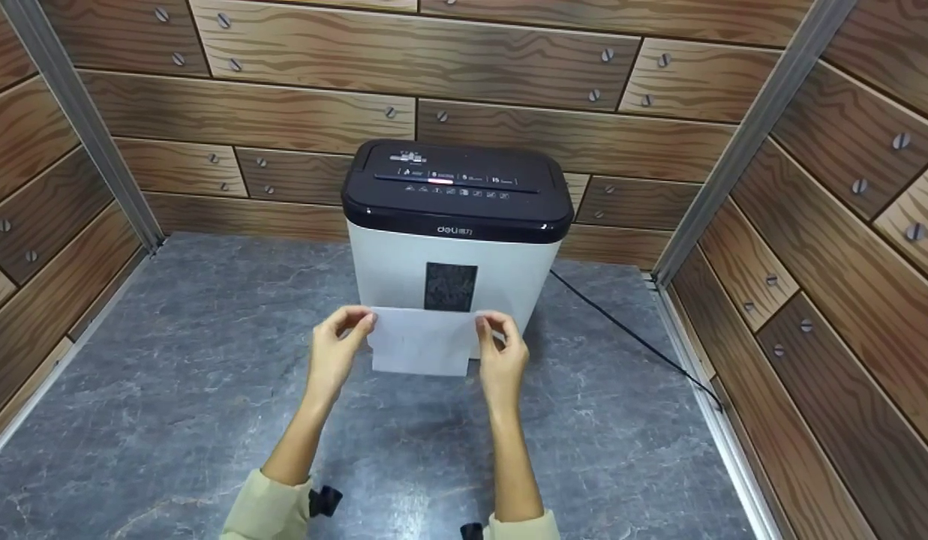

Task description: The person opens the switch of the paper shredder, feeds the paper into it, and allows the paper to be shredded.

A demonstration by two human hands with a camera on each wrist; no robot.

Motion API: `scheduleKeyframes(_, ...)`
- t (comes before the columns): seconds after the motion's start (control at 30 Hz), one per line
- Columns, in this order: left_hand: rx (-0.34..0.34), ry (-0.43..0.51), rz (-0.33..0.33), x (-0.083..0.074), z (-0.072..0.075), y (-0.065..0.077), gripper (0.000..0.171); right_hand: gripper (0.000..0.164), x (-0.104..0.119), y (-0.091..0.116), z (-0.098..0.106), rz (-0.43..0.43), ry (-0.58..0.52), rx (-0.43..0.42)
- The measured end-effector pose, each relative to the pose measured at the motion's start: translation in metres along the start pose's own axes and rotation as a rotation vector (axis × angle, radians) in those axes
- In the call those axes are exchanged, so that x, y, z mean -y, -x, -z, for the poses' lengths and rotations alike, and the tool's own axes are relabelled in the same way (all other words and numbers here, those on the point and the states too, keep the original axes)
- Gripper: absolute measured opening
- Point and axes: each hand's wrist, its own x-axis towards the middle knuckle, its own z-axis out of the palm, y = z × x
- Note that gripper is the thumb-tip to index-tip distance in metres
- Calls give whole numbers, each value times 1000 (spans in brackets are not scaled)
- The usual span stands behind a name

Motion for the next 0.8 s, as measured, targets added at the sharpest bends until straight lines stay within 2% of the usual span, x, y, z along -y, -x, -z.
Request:
scheduleKeyframes(0.1, 17, 14, -49, -11, -2, -7, 16, 15, 5, -10, 2, 25, -22, -13)
scheduleKeyframes(0.3, -1, 35, -153, -42, -6, -26, 17, 12, 33, -33, -1, 99, -66, -40)
scheduleKeyframes(0.4, 2, 73, -232, -60, -7, -39, 17, 12, 48, -47, -3, 166, -86, -46)
scheduleKeyframes(0.6, 19, 131, -424, -96, -10, -65, 13, 11, 85, -77, -8, 292, -196, -42)
scheduleKeyframes(0.7, 28, 154, -487, -114, -11, -76, 10, 10, 101, -90, -10, 318, -234, -54)
scheduleKeyframes(0.8, 55, 194, -542, -135, -10, -80, 9, 10, 111, -102, -11, 370, -245, -67)
